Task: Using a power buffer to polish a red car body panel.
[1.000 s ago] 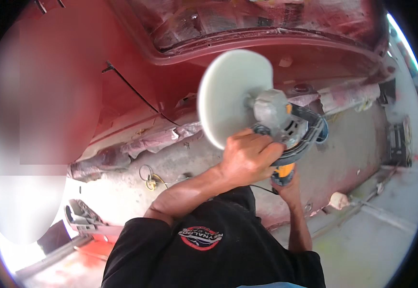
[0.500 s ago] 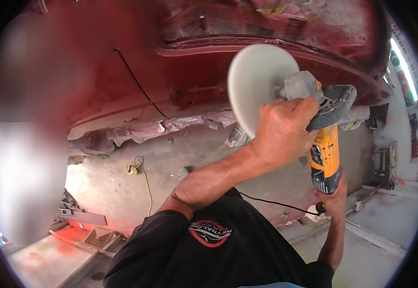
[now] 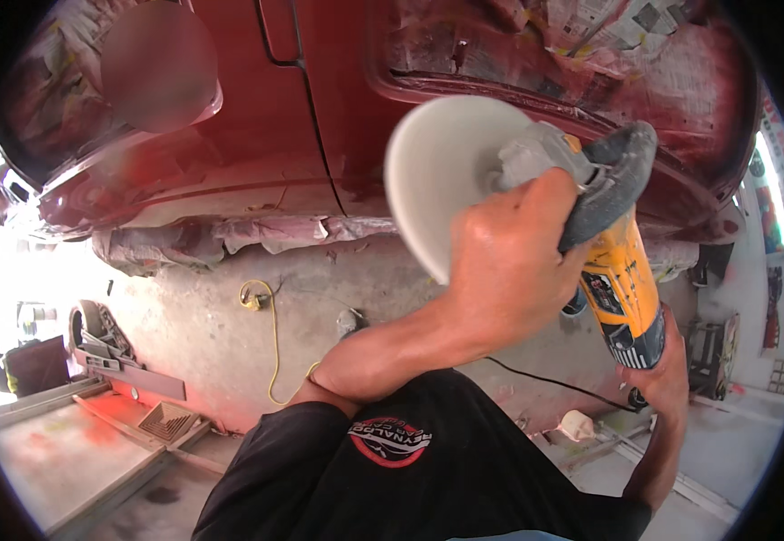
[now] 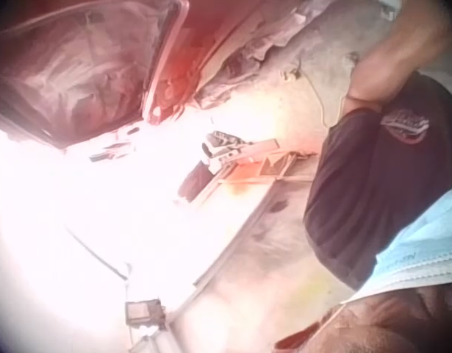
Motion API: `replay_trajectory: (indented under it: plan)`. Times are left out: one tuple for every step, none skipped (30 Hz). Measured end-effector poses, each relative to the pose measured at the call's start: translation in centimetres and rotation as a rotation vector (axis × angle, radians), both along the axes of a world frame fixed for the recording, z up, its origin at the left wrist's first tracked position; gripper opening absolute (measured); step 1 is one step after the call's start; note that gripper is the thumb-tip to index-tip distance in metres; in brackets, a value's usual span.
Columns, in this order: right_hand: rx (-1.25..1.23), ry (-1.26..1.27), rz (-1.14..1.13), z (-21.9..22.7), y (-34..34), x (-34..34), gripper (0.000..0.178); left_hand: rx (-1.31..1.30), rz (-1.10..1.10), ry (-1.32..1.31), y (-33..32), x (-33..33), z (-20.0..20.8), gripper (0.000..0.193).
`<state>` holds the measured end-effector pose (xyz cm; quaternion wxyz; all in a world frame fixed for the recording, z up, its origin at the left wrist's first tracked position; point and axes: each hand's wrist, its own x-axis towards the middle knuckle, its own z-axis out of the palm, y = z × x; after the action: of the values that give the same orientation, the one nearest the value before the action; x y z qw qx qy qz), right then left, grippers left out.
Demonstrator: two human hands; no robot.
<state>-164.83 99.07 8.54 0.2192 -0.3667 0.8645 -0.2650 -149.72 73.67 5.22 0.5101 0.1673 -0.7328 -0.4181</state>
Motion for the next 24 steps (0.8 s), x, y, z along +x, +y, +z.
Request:
replay_trajectory:
  plan:
    - [-0.009,-0.031,0.015,0.2,-0.5,0.0,0.082,0.002,0.037,0.001,-0.1,0.6,0.3,0.028]
    - [-0.013,-0.027,0.017,0.5,-1.0,0.0,0.082,0.004,0.075,0.002,-0.2,1.2,0.5,0.032]
    - [-0.019,-0.025,0.066,0.9,-1.5,0.0,0.083,0.0,0.077,0.006,-0.2,1.7,0.7,0.032]
    - [-0.024,-0.024,0.124,1.2,-2.0,0.0,0.083,0.002,0.104,0.02,-0.2,2.3,0.8,0.032]
    - [-0.027,-0.023,0.135,1.4,-2.2,-0.1,0.083,0.004,0.132,0.033,-0.1,2.9,0.9,0.031]
    - [-0.023,-0.022,0.153,1.5,-2.5,-0.2,0.084,0.0,0.144,0.033,0.1,3.4,1.0,0.031]
    - [-0.02,-0.018,0.171,1.8,-2.7,-0.3,0.084,-0.04,0.167,0.023,0.1,3.8,1.3,0.031]
    - [-0.025,-0.014,0.182,1.8,-2.5,-0.4,0.084,-0.08,0.189,0.011,0.3,4.1,1.5,0.03]
    - [-0.046,0.027,0.181,1.7,-2.0,-0.4,0.084,-0.084,0.197,0.013,0.7,4.3,1.4,0.03]
    - [-0.069,0.069,0.175,1.4,-1.6,-0.4,0.084,-0.099,0.187,0.023,1.1,4.5,1.1,0.031]
    - [-0.074,0.071,0.171,0.9,-1.4,-0.6,0.084,-0.112,0.172,0.033,1.3,4.4,0.7,0.031]
    - [-0.098,0.055,0.149,0.3,-1.1,-0.8,0.084,-0.116,0.162,0.036,1.4,3.9,0.2,0.031]
    - [-0.12,0.043,0.12,-0.3,-0.6,-0.9,0.084,-0.102,0.142,0.021,1.5,3.3,-0.2,0.029]
    - [-0.122,0.047,0.103,-1.1,0.0,-1.1,0.084,-0.089,0.12,0.003,1.5,2.6,-0.7,0.028]
    - [-0.076,0.037,0.067,-2.1,0.8,-1.5,0.085,-0.092,0.101,0.007,1.5,1.7,-1.2,0.028]
    - [-0.03,0.027,0.041,-2.6,1.5,-1.8,0.086,-0.103,0.067,-0.001,1.5,0.7,-1.6,0.029]
    - [-0.035,0.02,0.05,-3.1,2.0,-1.9,0.086,-0.115,0.051,-0.022,1.6,0.0,-2.2,0.03]
    - [-0.016,0.015,0.006,-3.6,2.5,-2.0,0.087,-0.12,0.065,-0.031,1.9,-0.8,-2.6,0.03]
    - [-0.004,0.004,-0.012,-4.5,2.8,-2.2,0.087,-0.101,0.011,-0.023,2.3,-1.7,-3.2,0.03]
    - [-0.034,-0.007,-0.031,-5.7,3.9,-2.8,0.085,-0.086,-0.022,-0.019,2.5,-2.4,-3.4,0.031]
    - [-0.039,-0.009,-0.071,-6.0,5.0,-2.7,0.091,-0.109,-0.045,0.04,2.7,-3.2,-3.6,0.032]
    - [-0.048,-0.016,-0.102,-6.5,6.6,-2.8,0.097,-0.141,-0.059,0.093,3.3,-4.4,-4.1,0.032]
    - [-0.047,0.034,-0.102,-8.7,9.2,-3.4,0.1,-0.143,-0.147,0.057,4.1,-5.6,-5.6,0.033]
    - [-0.287,0.303,-0.002,-13.3,12.0,-4.9,0.085,-0.155,-0.2,0.149,4.5,-6.8,-6.2,0.034]
